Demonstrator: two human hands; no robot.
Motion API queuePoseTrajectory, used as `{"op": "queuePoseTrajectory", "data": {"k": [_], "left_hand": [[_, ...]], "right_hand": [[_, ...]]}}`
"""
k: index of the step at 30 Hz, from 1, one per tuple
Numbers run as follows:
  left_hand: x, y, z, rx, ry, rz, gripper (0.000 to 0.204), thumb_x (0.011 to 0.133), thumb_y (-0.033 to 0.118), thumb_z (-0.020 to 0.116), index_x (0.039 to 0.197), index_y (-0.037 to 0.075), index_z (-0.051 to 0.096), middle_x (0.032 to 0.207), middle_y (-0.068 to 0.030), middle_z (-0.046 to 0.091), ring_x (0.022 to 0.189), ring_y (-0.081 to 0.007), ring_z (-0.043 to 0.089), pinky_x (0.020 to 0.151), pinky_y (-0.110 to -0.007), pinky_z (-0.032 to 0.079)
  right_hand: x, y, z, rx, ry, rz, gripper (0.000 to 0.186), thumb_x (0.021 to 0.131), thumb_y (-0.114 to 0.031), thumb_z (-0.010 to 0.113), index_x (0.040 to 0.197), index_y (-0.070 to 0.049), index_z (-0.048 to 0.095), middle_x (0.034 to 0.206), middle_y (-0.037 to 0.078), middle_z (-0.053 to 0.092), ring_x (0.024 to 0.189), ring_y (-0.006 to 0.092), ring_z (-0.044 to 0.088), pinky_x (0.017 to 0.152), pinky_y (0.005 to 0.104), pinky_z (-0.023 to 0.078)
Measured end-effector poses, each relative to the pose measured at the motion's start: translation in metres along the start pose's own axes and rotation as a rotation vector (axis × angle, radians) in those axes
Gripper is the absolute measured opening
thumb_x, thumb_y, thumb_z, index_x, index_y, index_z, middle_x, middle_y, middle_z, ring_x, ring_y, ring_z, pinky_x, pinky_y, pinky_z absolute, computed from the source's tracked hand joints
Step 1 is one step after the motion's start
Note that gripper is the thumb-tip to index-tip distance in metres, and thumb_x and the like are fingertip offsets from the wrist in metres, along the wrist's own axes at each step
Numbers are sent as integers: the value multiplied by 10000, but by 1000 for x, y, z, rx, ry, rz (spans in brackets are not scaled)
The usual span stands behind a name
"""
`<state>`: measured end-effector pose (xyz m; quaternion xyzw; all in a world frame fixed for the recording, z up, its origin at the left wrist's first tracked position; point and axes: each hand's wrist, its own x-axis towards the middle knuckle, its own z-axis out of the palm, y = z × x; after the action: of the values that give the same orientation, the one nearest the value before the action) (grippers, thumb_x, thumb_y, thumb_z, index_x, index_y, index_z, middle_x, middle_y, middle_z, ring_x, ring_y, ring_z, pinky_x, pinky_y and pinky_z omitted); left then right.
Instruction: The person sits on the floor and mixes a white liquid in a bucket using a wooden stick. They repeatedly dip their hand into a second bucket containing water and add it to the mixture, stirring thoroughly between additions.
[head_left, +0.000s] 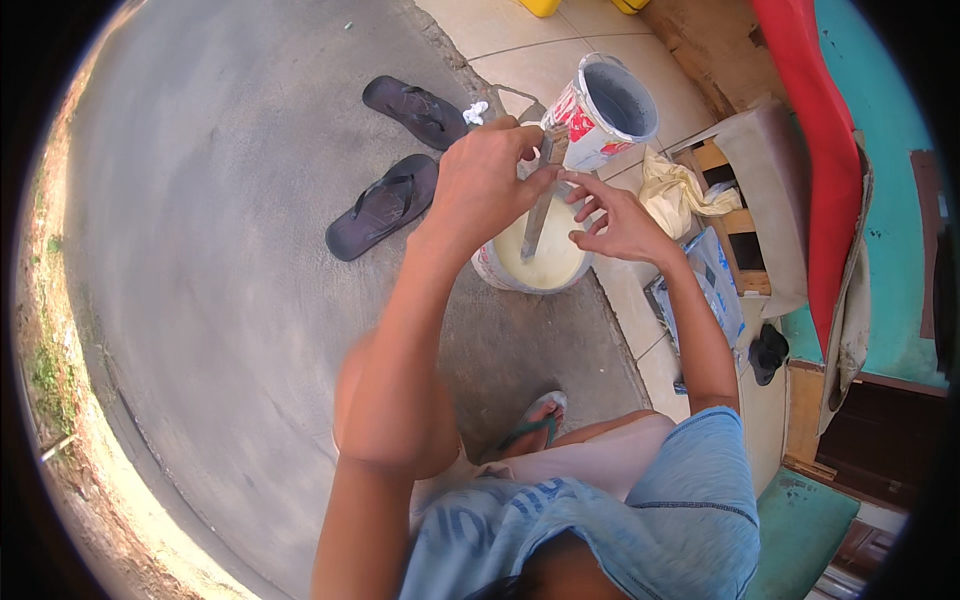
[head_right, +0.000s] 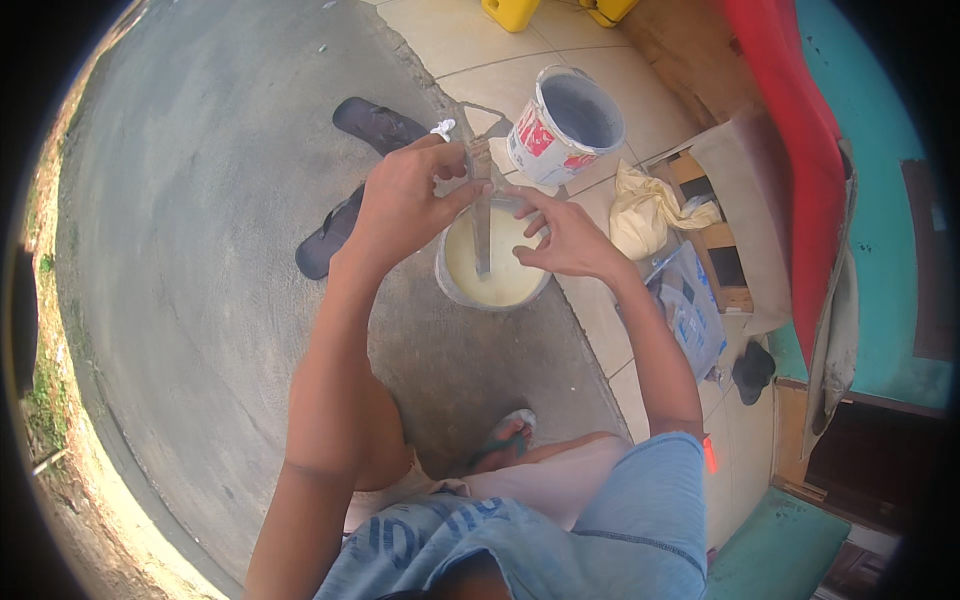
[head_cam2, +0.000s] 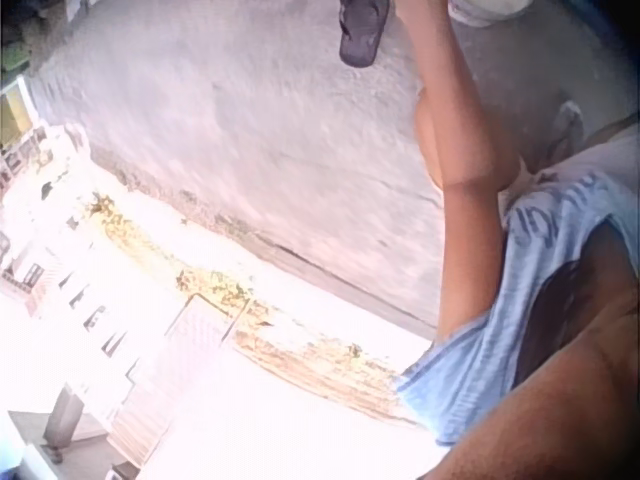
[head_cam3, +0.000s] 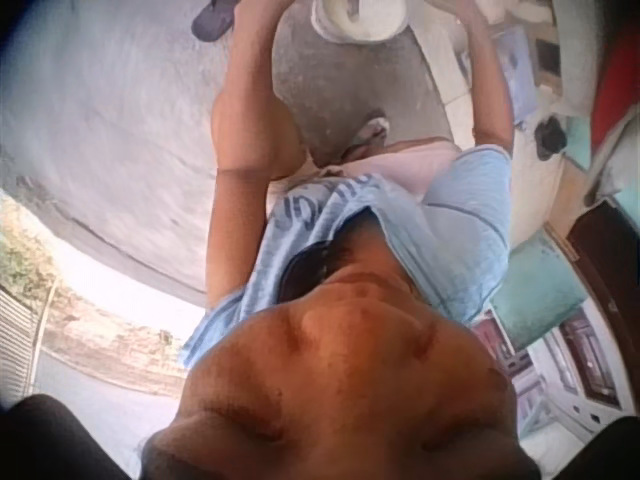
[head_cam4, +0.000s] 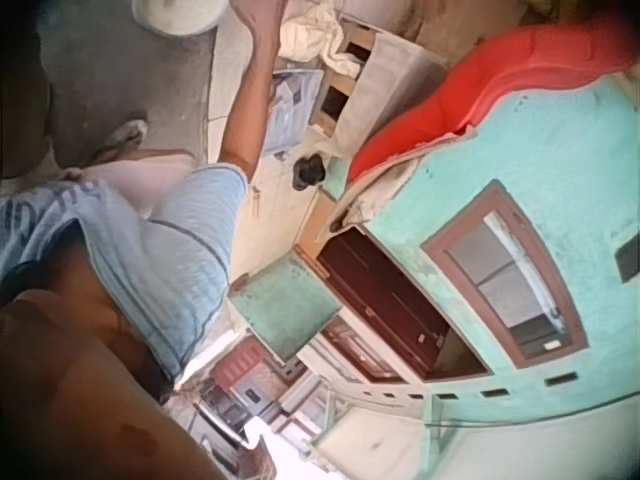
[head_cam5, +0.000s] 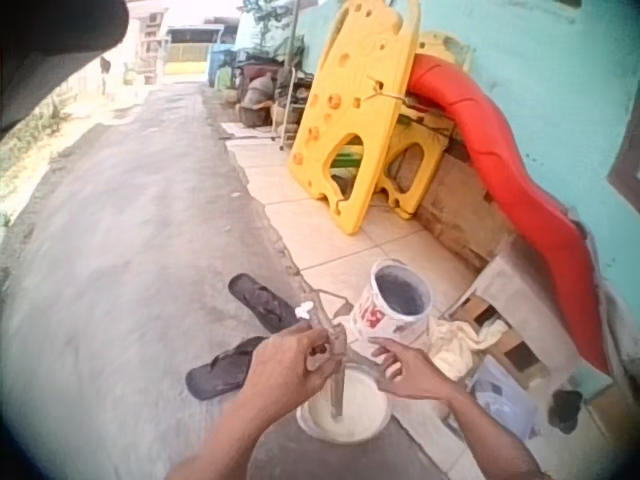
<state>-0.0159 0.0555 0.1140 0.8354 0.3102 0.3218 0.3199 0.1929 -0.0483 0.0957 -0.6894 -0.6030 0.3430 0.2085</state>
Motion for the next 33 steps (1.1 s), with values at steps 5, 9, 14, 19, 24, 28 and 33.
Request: {"op": "queuePoseTrajectory", "data": {"k": [5, 9, 14, 19, 24, 28, 33], "left_hand": [[-16, 28, 42, -274, 13, 323, 330, 729, 146, 718, 1024, 18, 645, 892, -134, 630, 827, -349, 622, 721, -426, 496], [-45, 66, 71, -377, -212, 268, 324, 694, 30, 664, 984, -32, 534, 877, -184, 623, 819, -386, 631, 686, -467, 500], [-58, 71, 92, -200, -151, 346, 328, 616, -3, 650, 910, -27, 508, 830, -182, 627, 811, -363, 652, 668, -428, 519], [-59, 67, 101, -162, -59, 393, 313, 633, -37, 619, 931, -23, 524, 870, -185, 625, 881, -327, 652, 691, -398, 534], [-54, 72, 92, -221, -67, 330, 309, 641, -37, 627, 932, -20, 526, 880, -179, 621, 917, -322, 646, 732, -385, 523], [-55, 76, 85, -220, -88, 284, 267, 659, -12, 623, 907, -13, 525, 854, -165, 623, 867, -320, 648, 739, -414, 506], [-57, 78, 92, -109, -55, 301, 212, 694, 40, 606, 878, -21, 520, 794, -161, 619, 807, -310, 655, 698, -405, 518]], "right_hand": [[-26, 19, 15, -231, -164, 188, 539, 739, -189, 780, 1224, -42, 595, 1070, 134, 666, 920, 173, 651, 757, 306, 535], [-58, 48, 45, -149, 204, -212, 223, 821, -111, 723, 1002, 10, 677, 942, 110, 707, 855, 161, 671, 774, 289, 526], [-42, 39, 68, -105, 122, -17, 160, 839, -107, 690, 951, 7, 688, 913, 113, 711, 834, 213, 686, 774, 330, 518], [-21, 31, 61, -107, 281, -85, 155, 838, -117, 695, 930, 8, 684, 877, 111, 702, 790, 217, 679, 734, 321, 517], [-30, 52, 36, -362, 261, 83, 158, 869, -119, 705, 964, 5, 684, 872, 79, 709, 752, 147, 661, 736, 276, 528], [-42, 34, 43, -205, 109, 196, 154, 871, -122, 705, 958, 3, 683, 872, 76, 707, 749, 145, 660, 732, 277, 528], [-32, 14, 62, -55, 104, 97, 148, 869, -129, 704, 947, -6, 675, 871, 69, 695, 765, 160, 662, 739, 286, 526]]}}
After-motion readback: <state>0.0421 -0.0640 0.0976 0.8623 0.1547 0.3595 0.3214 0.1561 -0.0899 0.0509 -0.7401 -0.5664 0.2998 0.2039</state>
